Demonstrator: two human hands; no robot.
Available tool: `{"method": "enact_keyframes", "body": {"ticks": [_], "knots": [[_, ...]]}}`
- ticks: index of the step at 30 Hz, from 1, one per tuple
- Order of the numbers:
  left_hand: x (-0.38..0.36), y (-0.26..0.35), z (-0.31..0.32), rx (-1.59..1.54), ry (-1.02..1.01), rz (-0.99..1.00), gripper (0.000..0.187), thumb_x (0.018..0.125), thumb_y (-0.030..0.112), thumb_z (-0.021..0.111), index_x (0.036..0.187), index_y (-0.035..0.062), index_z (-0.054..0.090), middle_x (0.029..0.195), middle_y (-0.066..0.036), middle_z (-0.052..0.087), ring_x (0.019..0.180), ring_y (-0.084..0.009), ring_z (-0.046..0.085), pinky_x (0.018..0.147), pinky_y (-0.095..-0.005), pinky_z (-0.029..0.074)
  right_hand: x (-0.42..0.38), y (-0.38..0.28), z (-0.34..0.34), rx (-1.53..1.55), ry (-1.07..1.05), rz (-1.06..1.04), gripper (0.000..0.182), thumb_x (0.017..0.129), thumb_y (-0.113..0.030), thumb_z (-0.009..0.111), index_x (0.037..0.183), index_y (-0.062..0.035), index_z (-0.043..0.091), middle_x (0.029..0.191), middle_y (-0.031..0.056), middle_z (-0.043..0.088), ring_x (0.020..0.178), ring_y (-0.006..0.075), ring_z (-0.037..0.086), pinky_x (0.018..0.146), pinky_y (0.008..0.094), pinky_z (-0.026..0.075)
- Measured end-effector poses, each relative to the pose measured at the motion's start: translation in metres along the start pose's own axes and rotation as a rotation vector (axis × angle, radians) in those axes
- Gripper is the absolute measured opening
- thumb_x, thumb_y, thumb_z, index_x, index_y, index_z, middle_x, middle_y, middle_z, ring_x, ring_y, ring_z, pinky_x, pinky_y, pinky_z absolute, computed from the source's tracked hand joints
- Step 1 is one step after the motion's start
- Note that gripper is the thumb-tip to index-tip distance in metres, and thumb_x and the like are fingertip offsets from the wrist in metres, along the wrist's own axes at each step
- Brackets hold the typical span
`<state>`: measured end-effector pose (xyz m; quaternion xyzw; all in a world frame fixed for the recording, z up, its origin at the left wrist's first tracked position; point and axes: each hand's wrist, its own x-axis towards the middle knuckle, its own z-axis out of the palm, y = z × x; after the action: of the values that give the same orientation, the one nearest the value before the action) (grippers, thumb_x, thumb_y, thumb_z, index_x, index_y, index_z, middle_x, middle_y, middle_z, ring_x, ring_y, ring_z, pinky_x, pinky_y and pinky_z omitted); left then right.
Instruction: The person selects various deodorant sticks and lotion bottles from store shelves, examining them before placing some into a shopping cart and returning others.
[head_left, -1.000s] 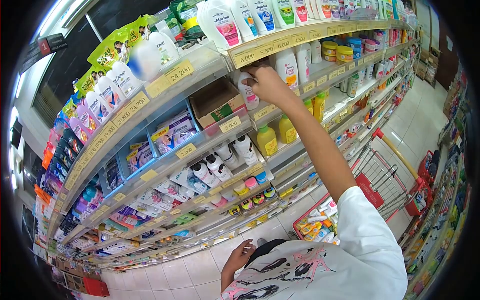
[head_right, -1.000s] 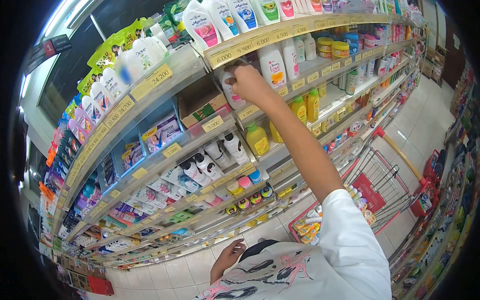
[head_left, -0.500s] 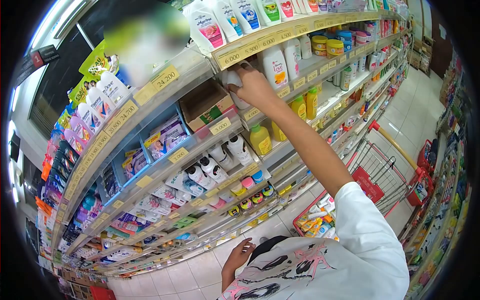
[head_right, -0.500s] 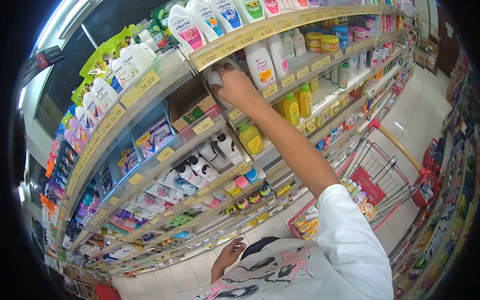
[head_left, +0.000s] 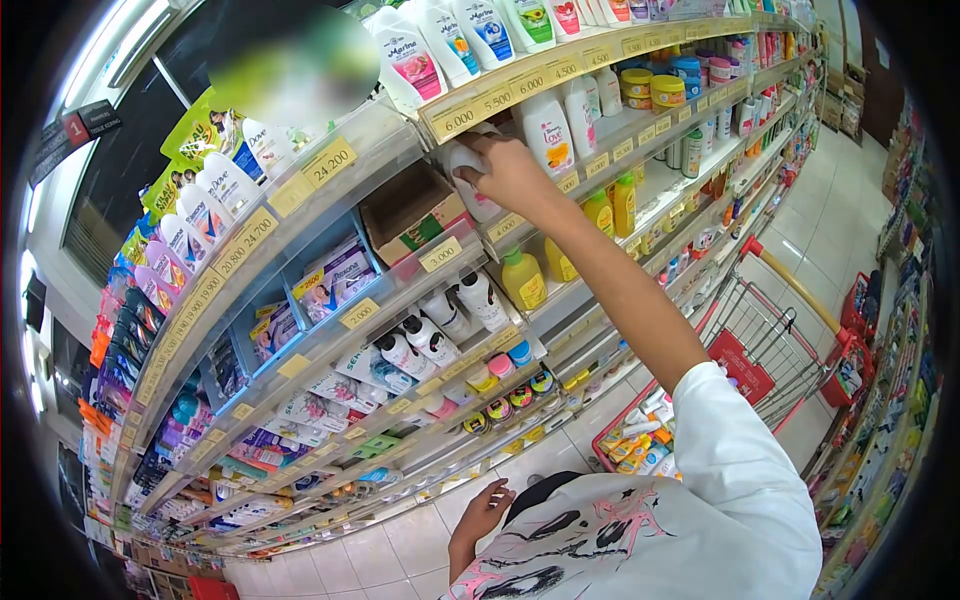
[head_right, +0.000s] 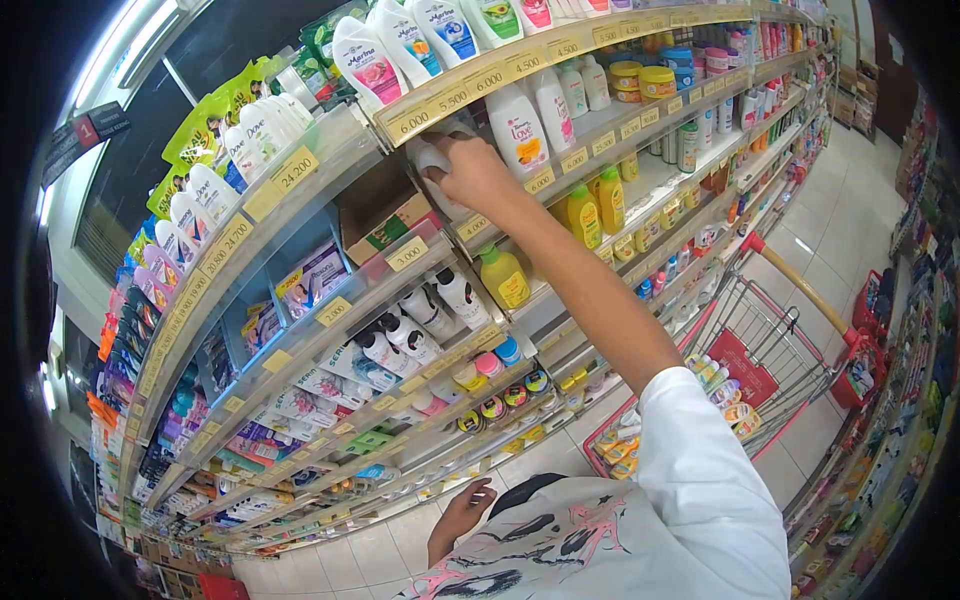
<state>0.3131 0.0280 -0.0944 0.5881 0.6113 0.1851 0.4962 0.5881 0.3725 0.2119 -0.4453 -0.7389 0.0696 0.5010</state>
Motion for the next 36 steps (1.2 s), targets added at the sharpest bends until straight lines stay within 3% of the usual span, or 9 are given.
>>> {"method": "enact_keyframes", "body": {"ticks": [7,13,18,21,22,24,27,30,36], "knots": [[0.001,-0.009,0.000,0.011,0.009,0.022,0.041,0.091,0.021,0.062,0.127,0.0018,0.052,0.103,-0.010,0.065,0.088,-0.0178,0.064,0.078,-0.0298,0.051,-0.097,0.012,-0.022,0.428,0.391,-0.034,0.023,0.087,-0.015,0.064,0.103,0.0013,0.065,0.085,0.0163,0.068,0.079,0.0215,0.067,0.069,0.0307,0.051],[-0.008,-0.003,0.003,0.008,0.058,-0.061,0.036,0.093,0.020,0.060,0.124,0.0027,0.056,0.098,-0.009,0.066,0.086,-0.0152,0.062,0.075,-0.0283,0.048,-0.335,0.152,-0.005,0.420,0.700,0.596,0.024,0.095,-0.019,0.056,0.078,-0.0019,0.057,0.067,0.0000,0.050,0.064,0.0043,0.046,0.055,0.0221,0.037],[-0.012,-0.017,0.003,0.027,-0.062,-0.189,0.036,0.093,0.021,0.059,0.125,0.0035,0.055,0.099,-0.010,0.066,0.087,-0.0157,0.063,0.076,-0.0285,0.049,-0.596,0.268,0.064,-0.191,0.238,1.186,0.046,0.084,-0.027,0.065,0.119,-0.0003,0.051,0.097,0.0191,0.062,0.090,0.0337,0.061,0.082,0.0419,0.048],[0.001,-0.003,0.002,0.091,-0.197,-0.200,0.038,0.093,0.022,0.060,0.125,0.0035,0.055,0.100,-0.010,0.066,0.087,-0.0162,0.064,0.078,-0.0292,0.048,-0.672,0.275,0.119,0.247,0.089,1.652,0.077,0.080,-0.052,0.066,0.126,0.0057,0.044,0.120,0.0299,0.056,0.112,0.0396,0.056,0.093,0.0419,0.045],[0.007,0.003,0.001,0.151,-0.211,-0.194,0.038,0.092,0.022,0.061,0.125,0.0037,0.055,0.101,-0.011,0.066,0.087,-0.0162,0.064,0.079,-0.0298,0.048,-0.655,0.260,0.120,0.138,0.092,1.716,0.076,0.079,-0.050,0.068,0.125,0.0057,0.044,0.114,0.0272,0.059,0.112,0.0377,0.057,0.090,0.0407,0.047],[0.021,0.014,-0.001,0.227,-0.210,-0.166,0.037,0.092,0.022,0.062,0.125,0.0042,0.056,0.100,-0.011,0.066,0.085,-0.0151,0.063,0.080,-0.0310,0.047,-0.681,0.288,0.170,0.211,0.441,1.721,0.065,0.080,-0.038,0.073,0.121,0.0022,0.044,0.087,0.0144,0.063,0.061,0.0214,0.064,0.043,0.0327,0.050],[0.037,0.039,-0.004,0.228,-0.167,-0.105,0.035,0.093,0.017,0.060,0.125,0.0040,0.056,0.098,-0.009,0.065,0.081,-0.0136,0.060,0.078,-0.0296,0.047,-0.701,0.302,0.198,0.147,0.404,1.490,0.049,0.079,-0.023,0.074,0.110,0.0017,0.047,0.083,0.0126,0.063,0.060,0.0233,0.064,0.041,0.0317,0.050],[0.048,0.058,0.004,0.180,-0.139,-0.061,0.036,0.092,0.015,0.060,0.126,0.0038,0.055,0.101,-0.010,0.065,0.086,-0.0128,0.062,0.082,-0.0275,0.047,-0.645,0.245,0.144,0.399,0.478,1.776,0.045,0.076,-0.006,0.068,0.116,-0.0003,0.048,0.102,0.0141,0.061,0.083,0.0246,0.066,0.058,0.0389,0.057],[0.080,0.097,0.044,-0.044,-0.275,0.117,0.038,0.091,0.011,0.062,0.127,0.0038,0.053,0.106,-0.012,0.065,0.090,-0.0154,0.063,0.084,-0.0295,0.048,-0.504,0.106,0.001,1.211,0.452,1.549,0.045,0.087,-0.009,0.061,0.128,-0.0034,0.045,0.114,0.0085,0.058,0.103,0.0206,0.061,0.087,0.0371,0.052]]}}
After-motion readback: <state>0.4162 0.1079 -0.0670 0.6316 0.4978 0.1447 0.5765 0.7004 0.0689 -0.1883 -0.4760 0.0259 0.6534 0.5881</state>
